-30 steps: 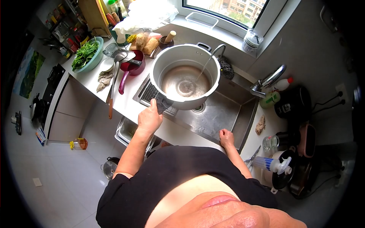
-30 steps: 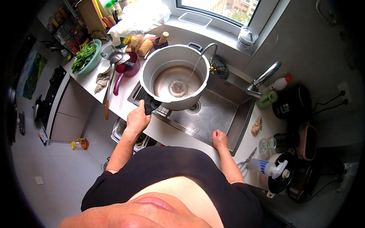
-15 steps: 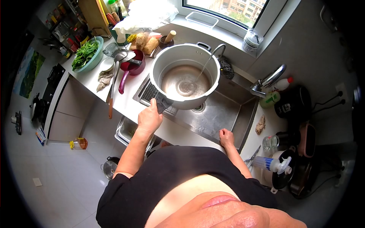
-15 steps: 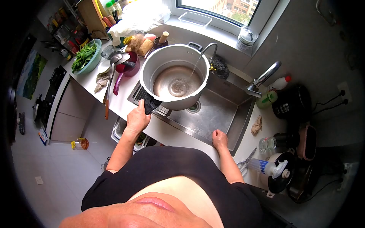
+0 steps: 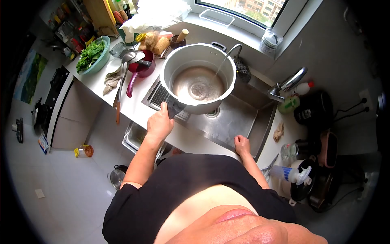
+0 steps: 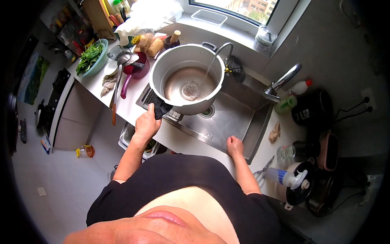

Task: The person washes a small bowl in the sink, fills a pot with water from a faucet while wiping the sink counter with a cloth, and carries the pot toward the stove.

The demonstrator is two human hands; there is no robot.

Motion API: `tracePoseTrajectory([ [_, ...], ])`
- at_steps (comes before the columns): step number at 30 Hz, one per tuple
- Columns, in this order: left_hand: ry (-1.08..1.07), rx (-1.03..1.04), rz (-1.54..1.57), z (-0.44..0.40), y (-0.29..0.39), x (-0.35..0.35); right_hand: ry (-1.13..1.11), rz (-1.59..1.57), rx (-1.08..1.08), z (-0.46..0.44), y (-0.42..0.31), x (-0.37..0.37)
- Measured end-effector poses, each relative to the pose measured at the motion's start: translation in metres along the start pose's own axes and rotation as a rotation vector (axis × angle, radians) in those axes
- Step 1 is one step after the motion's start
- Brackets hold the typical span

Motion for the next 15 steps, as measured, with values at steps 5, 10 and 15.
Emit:
tracePoseTrajectory([
  [5, -0.010, -0.041, 0.032, -0.0009, -0.0064, 0.0049, 0.005, -0.026, -0.019, 0.0002, -0.0022, -0.0008],
  [10, -0.029, -0.049, 0.035, -0.0008, -0.0068, 0.0062, -0.001, -0.023, -0.008, -0.0005, -0.0004, 0.0002],
  [15, -0.037, -0.043, 0.015, -0.0012, -0.0061, 0.0066, -0.013, -0.009, -0.002, -0.0006, -0.0009, 0.0003],
])
Point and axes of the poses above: each hand's wrist, its own z-axis away from the middle knuckle, its own x-axis out of the palm, y = z × x, the point moved 10 cm from there along -z, towards the middle knuckle, and after that the axes turned 1 degree about -z, right-handed, at the moved point
